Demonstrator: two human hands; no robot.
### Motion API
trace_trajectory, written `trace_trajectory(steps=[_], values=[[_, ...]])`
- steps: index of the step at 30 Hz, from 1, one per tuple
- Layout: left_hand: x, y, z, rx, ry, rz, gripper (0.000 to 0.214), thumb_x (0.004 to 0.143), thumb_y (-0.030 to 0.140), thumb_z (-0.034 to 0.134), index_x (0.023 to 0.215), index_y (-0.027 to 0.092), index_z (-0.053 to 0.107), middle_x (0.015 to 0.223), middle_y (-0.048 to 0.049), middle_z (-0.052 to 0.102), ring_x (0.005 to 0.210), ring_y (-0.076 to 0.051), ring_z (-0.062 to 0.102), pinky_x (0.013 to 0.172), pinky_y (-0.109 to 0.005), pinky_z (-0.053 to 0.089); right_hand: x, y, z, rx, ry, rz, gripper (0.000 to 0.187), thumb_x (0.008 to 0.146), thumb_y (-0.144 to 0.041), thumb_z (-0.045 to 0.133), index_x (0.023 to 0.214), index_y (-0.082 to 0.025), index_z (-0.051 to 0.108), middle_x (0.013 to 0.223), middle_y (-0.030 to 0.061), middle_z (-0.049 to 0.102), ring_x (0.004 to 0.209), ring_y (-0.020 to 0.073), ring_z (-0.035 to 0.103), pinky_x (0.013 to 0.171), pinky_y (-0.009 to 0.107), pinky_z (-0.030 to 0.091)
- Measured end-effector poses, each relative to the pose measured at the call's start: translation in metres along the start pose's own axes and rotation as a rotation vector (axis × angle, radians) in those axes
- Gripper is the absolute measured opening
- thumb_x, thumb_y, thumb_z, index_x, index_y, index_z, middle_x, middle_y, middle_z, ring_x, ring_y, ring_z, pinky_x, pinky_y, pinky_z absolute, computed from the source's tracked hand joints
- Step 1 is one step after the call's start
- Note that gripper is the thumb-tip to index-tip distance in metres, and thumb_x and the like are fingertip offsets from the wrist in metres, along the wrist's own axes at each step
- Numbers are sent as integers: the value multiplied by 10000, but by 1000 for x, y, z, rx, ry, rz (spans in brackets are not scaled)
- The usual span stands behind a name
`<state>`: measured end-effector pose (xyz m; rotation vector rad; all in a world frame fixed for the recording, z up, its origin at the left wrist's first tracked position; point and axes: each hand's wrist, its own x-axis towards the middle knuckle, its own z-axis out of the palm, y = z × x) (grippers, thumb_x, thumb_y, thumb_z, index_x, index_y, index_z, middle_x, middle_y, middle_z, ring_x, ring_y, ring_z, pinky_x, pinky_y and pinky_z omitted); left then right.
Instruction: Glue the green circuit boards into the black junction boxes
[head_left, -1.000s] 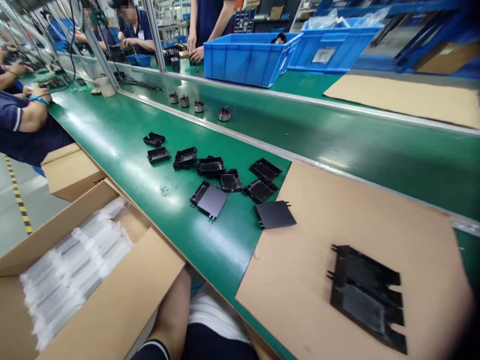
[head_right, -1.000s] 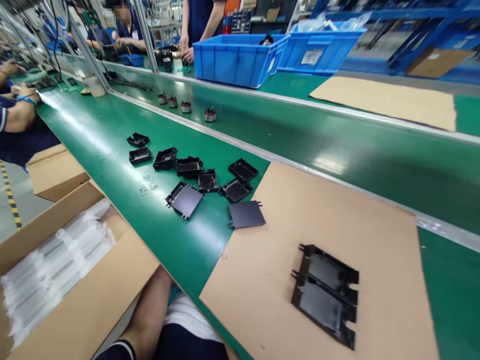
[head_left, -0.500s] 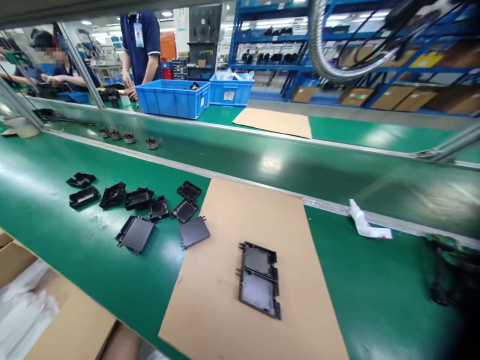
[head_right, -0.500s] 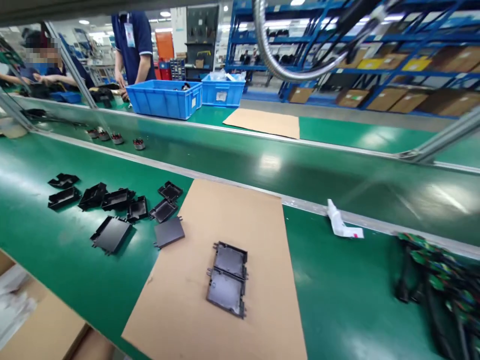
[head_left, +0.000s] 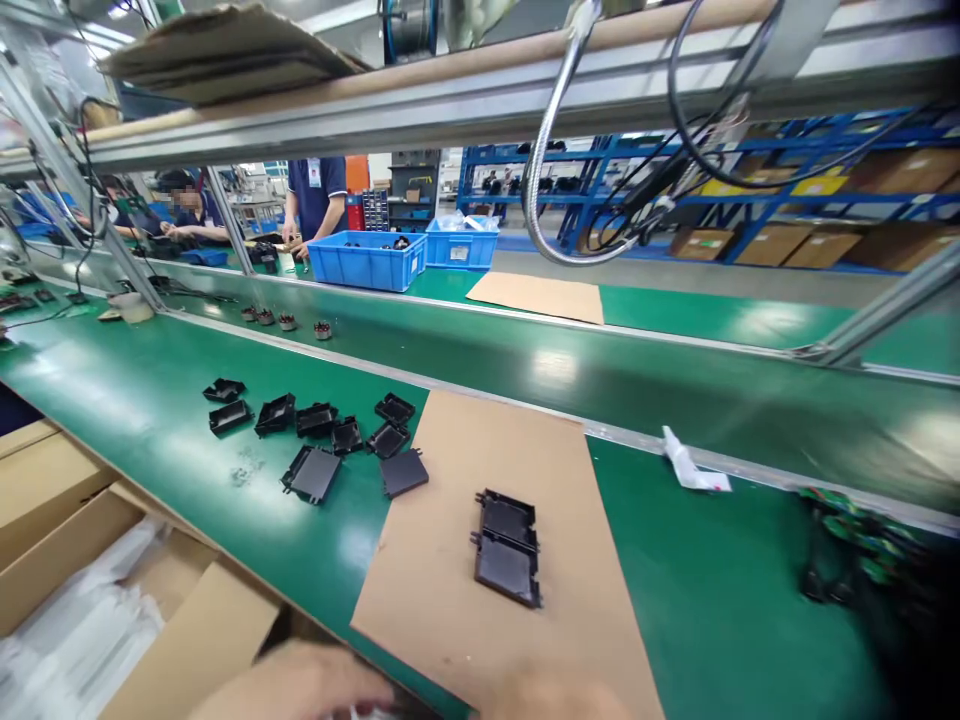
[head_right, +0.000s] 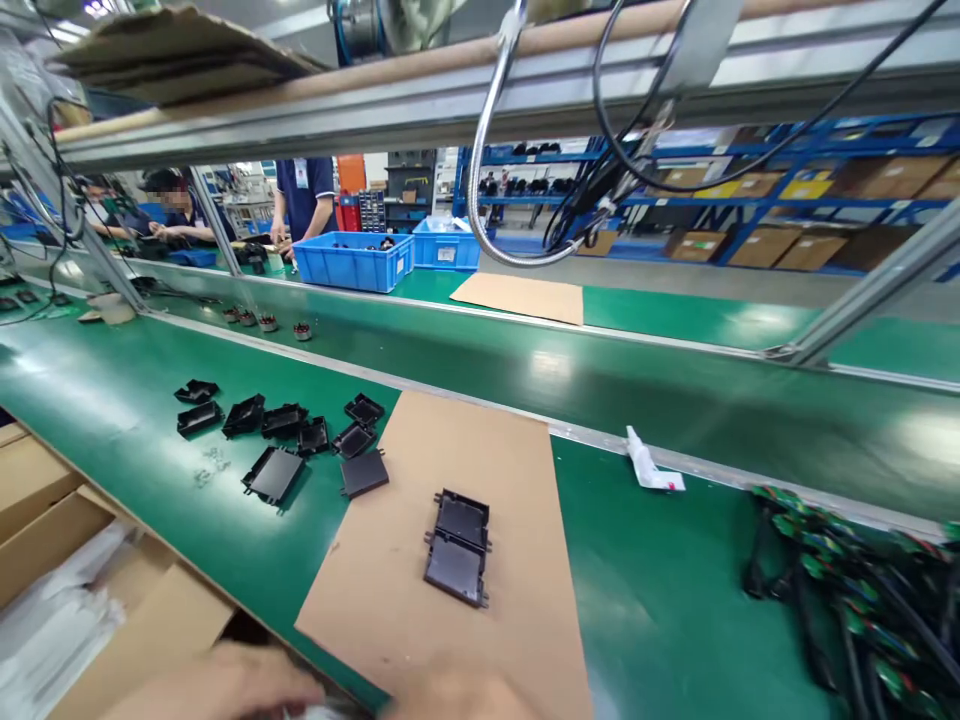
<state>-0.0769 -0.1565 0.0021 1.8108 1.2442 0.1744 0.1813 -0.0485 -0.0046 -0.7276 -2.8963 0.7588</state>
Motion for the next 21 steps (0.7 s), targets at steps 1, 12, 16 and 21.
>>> trace_trajectory(steps=[1,12,16,21], values=[[4,1,-19,50,61,-11,319,924,344,512,1237,362,567,1191,11,630,1076,-239,599,925,-357,481,18,7,-10,-44,26,-17,283,930,-377,543,1180,-251,579,1251,77,552,1067,213,565,876,397,509],[192,-37,-184,851,401,-95,340,908,340,601,1190,154,564,1251,-103,551,1125,-260,546,941,-475,465,142,63,-36,-365,69,-109,209,904,-222,483,1052,-150,612,1016,138,623,957,258,575,815,382,454],[210,-50,-187,924,330,-113,295,931,335,570,1167,157,571,1190,-93,576,1031,-228,589,874,-438,508,118,96,-62,-323,123,17,318,925,-137,356,1163,-178,563,993,108,648,898,223,609,759,335,458],[226,-41,-186,959,301,-42,285,927,335,576,1149,157,580,1185,-91,581,1049,-235,580,895,-455,492,66,153,-82,-262,208,267,357,948,-145,289,1206,-159,534,1036,123,648,919,221,617,776,341,456]])
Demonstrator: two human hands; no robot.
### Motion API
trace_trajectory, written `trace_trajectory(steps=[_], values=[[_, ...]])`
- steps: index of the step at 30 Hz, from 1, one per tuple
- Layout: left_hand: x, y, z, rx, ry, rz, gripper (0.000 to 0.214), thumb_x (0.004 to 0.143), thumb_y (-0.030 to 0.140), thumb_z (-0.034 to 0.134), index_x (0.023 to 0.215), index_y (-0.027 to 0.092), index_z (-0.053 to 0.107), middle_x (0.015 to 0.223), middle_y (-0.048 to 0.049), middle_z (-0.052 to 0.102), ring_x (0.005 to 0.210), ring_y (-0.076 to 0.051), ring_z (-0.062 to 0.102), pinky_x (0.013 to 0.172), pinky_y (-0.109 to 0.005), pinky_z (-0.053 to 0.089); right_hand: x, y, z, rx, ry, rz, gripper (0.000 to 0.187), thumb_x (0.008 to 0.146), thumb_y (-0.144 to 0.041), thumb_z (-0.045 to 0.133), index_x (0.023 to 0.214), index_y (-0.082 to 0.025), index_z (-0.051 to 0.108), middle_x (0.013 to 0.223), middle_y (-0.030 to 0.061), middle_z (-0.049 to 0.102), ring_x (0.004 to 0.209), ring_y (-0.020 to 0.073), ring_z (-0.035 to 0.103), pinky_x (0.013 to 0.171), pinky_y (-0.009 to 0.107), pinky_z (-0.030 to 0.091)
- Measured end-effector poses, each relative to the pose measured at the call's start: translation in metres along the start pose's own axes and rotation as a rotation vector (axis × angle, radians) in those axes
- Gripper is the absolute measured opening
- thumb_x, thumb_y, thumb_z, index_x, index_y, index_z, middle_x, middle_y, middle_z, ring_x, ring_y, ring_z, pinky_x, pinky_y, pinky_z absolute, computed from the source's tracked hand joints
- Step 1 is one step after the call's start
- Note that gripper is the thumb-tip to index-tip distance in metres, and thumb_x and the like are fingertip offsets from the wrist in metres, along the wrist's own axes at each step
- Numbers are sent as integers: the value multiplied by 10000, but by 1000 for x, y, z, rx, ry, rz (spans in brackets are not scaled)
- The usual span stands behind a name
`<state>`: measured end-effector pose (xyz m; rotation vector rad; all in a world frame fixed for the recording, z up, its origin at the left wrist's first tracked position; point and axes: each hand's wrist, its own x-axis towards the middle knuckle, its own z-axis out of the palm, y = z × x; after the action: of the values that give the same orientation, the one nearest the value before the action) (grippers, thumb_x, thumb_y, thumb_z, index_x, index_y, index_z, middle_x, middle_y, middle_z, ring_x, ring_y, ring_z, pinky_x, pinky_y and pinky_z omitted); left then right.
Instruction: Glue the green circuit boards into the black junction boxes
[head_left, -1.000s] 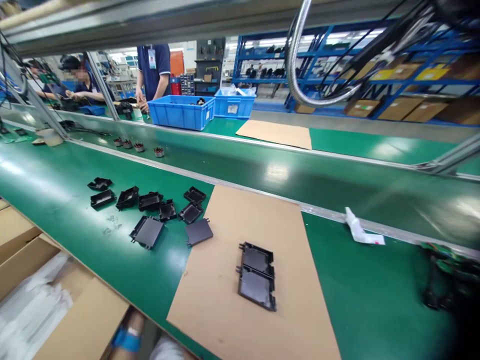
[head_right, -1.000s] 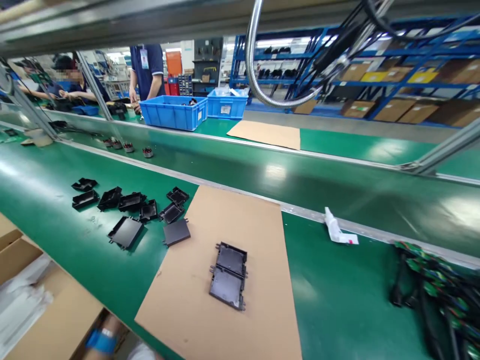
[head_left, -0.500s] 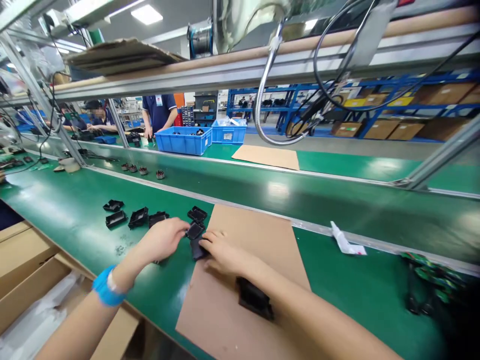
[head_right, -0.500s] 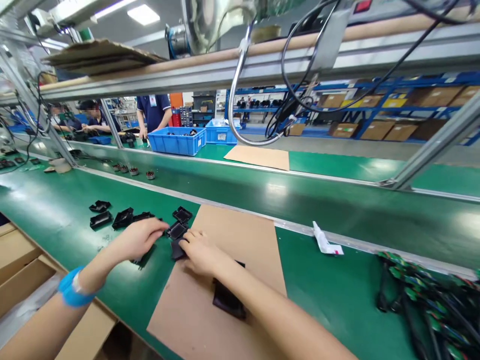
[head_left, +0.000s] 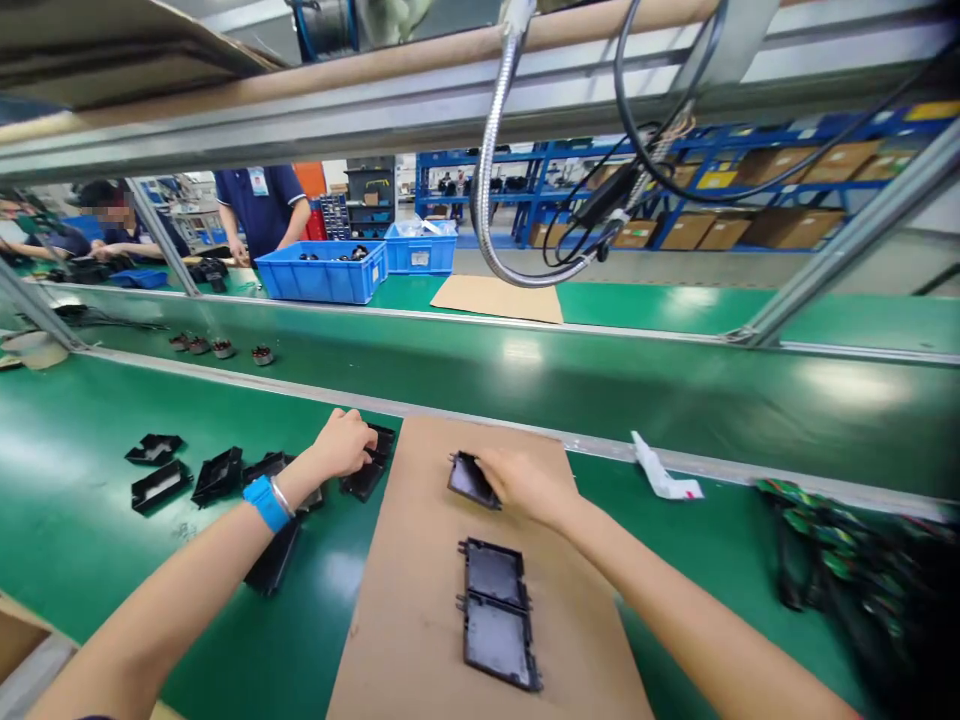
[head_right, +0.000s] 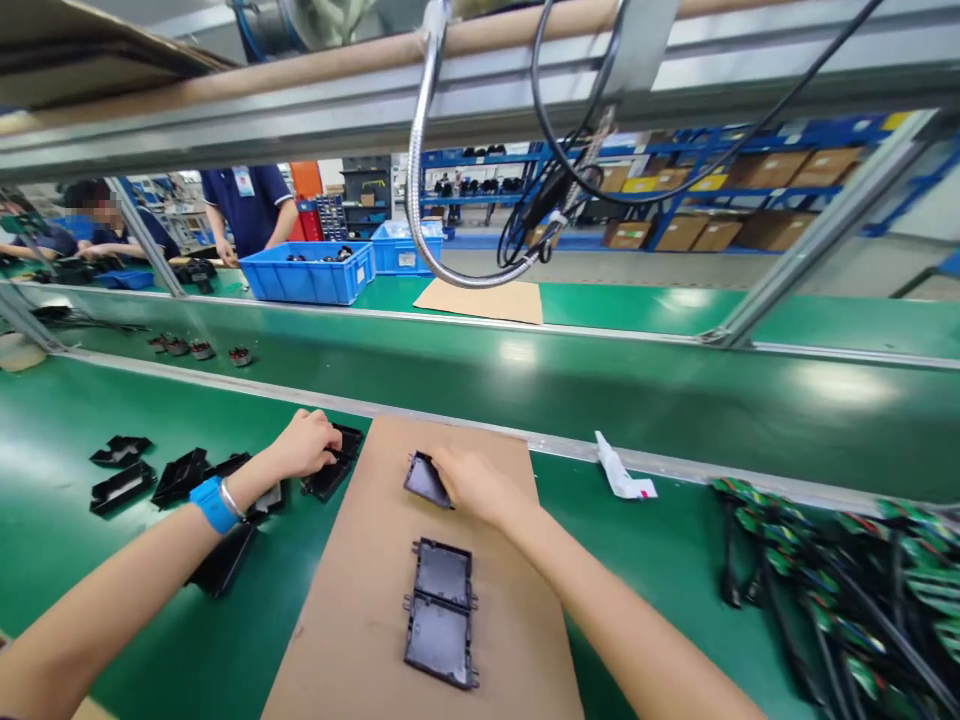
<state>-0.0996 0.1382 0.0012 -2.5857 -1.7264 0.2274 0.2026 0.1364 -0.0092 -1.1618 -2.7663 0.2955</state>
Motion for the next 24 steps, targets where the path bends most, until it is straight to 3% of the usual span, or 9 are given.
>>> trace_trajectory(steps=[3,7,9,12,14,16,19,24], values=[[17,15,-7,-1,27,45,267,925,339,578,1118,155,593,1159,-86,593,1039,-231,582,901,-455,483,-23,13,8,30,-34,36,327,945,-158,324,1126,-162,596,1011,114,658,945,221,605,806,340,455],[43,42,-24,-9,86,75,245,923,345,576,1068,150,610,1124,-79,606,1056,-236,571,931,-472,453,-53,2,7,89,-43,55,360,969,-315,360,1198,-160,590,1134,127,635,1087,246,548,946,393,412],[56,59,-31,-20,115,86,235,923,339,576,1059,151,614,1120,-77,607,1075,-242,562,948,-484,438,-72,-9,4,148,-104,85,625,870,-524,518,1362,-142,472,1336,171,516,1229,311,458,1023,459,360],[75,88,-33,-45,140,112,249,920,334,582,1087,151,606,1150,-83,599,1092,-248,557,952,-492,438,-98,-27,6,248,-249,180,1256,560,-682,722,1517,-104,148,1553,232,122,1402,438,125,1104,577,200],[85,108,-28,-62,145,134,265,920,335,585,1112,153,598,1174,-89,590,1089,-249,560,941,-486,451,-108,-38,12,281,-288,240,1388,482,-698,743,1521,-103,40,1559,239,-63,1407,462,-42,1112,617,107],[93,124,-20,-75,144,154,274,921,337,583,1124,153,592,1176,-91,588,1072,-244,570,921,-473,470,-111,-43,18,304,-301,258,1379,488,-697,735,1519,-116,26,1550,236,-130,1401,460,-94,1111,623,75],[96,136,-11,-97,145,185,274,932,355,565,1116,154,594,1148,-87,599,1026,-227,589,889,-447,493,-106,-40,21,332,-295,194,1254,557,-613,729,1521,-135,85,1563,219,-84,1411,438,-76,1115,617,62],[93,121,-10,-133,133,267,255,945,351,545,1096,153,602,1116,-79,612,986,-207,605,876,-425,503,-112,-25,18,339,-227,124,1081,597,-443,722,1501,-114,228,1571,205,18,1426,409,-2,1130,585,109]])
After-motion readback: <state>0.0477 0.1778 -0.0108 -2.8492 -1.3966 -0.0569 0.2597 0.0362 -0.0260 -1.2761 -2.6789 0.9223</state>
